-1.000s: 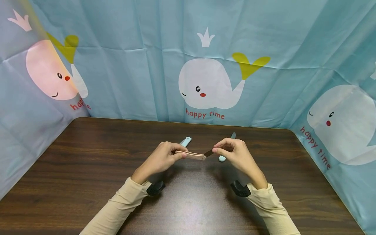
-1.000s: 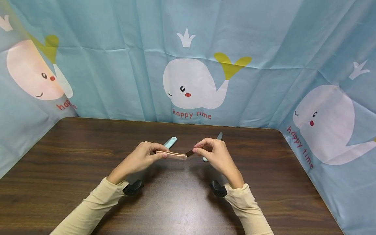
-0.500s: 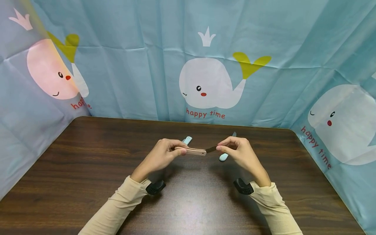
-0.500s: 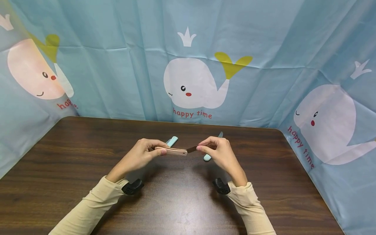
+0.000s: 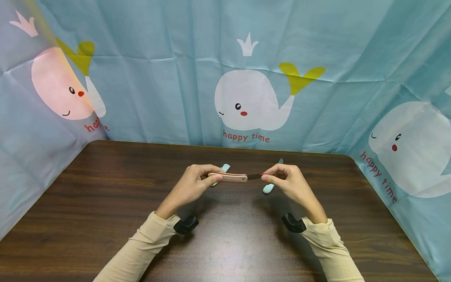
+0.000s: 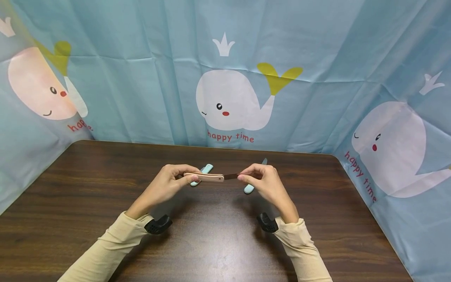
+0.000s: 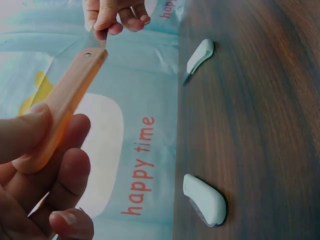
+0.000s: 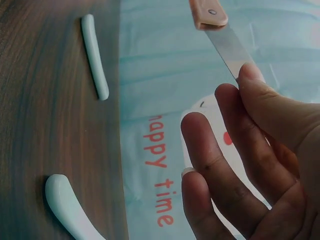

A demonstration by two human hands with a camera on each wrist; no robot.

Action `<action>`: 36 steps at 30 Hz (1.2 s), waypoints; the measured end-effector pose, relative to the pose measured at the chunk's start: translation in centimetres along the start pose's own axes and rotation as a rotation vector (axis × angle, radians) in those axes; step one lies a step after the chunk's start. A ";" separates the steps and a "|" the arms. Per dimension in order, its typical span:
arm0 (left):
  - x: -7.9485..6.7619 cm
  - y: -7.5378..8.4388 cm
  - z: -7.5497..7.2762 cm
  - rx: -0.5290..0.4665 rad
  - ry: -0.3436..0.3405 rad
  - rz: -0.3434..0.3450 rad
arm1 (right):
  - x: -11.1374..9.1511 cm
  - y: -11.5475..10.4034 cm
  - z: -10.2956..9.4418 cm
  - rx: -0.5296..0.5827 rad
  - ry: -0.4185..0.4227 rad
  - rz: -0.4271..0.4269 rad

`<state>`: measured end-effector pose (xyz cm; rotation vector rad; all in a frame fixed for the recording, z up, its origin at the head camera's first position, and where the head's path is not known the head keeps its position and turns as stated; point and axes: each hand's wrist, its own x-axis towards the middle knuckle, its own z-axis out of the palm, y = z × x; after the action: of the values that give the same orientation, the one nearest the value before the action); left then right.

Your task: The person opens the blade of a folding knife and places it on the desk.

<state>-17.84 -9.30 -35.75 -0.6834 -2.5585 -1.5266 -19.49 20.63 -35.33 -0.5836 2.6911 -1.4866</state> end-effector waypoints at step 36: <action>0.0 -0.4 0.0 0.094 -0.057 -0.096 | 0.0 0.4 -0.5 -0.013 -0.012 0.048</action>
<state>-18.00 -9.46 -36.03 -0.6094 -2.7222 -1.4227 -19.73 21.21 -35.40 -0.5234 2.6878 -1.4502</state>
